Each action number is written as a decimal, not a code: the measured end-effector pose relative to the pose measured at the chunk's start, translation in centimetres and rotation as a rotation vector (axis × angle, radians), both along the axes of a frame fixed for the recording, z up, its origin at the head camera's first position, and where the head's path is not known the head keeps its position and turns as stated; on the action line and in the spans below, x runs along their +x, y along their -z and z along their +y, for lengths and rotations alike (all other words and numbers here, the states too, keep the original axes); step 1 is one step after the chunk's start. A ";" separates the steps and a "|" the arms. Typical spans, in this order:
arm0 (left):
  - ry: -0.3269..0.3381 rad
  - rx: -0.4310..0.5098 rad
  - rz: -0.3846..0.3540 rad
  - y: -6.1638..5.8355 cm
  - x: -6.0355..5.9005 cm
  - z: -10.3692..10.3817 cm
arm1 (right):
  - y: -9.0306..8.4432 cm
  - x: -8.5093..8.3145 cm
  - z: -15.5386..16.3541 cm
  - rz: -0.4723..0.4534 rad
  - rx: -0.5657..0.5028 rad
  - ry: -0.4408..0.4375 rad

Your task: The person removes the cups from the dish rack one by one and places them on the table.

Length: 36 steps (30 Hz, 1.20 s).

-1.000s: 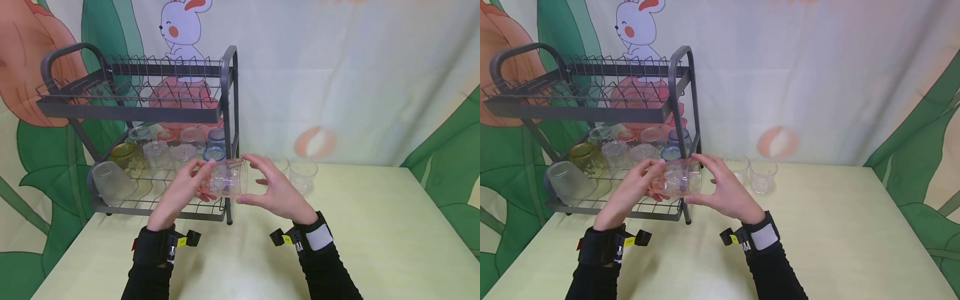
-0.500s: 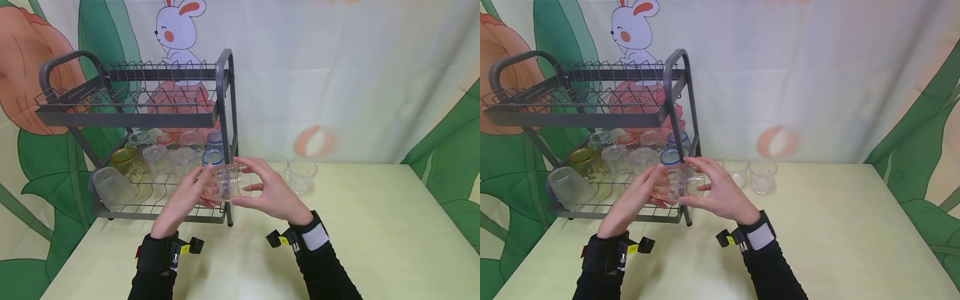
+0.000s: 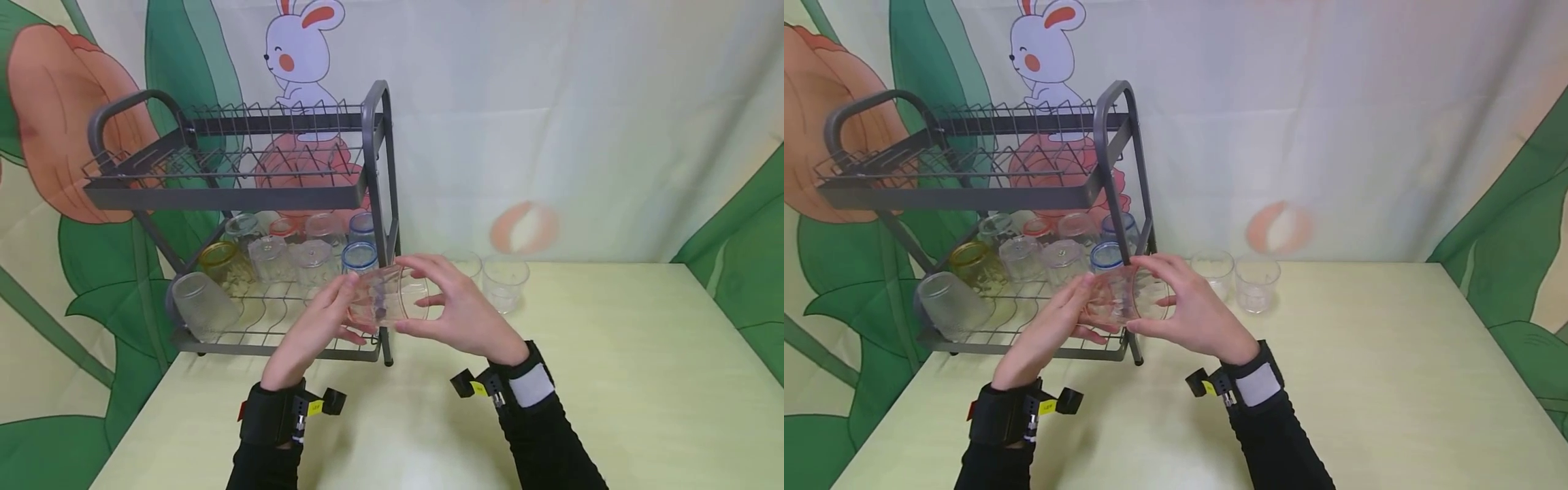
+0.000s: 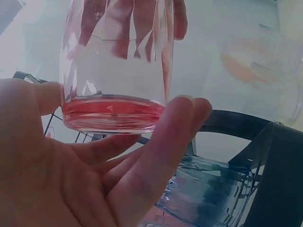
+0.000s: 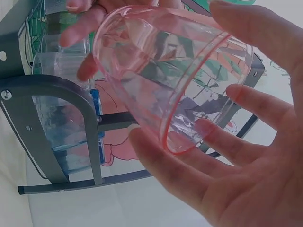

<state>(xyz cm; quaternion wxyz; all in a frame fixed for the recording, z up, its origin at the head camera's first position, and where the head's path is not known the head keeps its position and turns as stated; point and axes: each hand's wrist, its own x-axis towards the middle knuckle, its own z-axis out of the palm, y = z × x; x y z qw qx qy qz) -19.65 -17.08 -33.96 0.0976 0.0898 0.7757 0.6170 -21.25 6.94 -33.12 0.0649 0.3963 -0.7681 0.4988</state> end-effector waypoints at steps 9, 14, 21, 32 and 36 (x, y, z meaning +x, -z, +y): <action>-0.017 -0.021 0.014 0.4 -0.1 0.1 | -0.4 -0.3 1.2 0.019 0.047 0.059; -0.027 -0.043 0.047 0.6 -0.4 -0.3 | -0.6 -0.1 2.1 0.023 0.068 0.103; -0.071 -0.149 0.079 0.2 -0.4 -1.7 | -0.7 0.2 3.3 0.007 0.086 0.151; -0.248 -0.367 0.162 -0.5 -0.2 -5.1 | -1.3 0.2 5.3 0.058 0.127 0.223; -0.337 -0.463 0.254 -0.4 -0.4 -5.5 | -1.3 0.1 6.0 0.068 0.158 0.279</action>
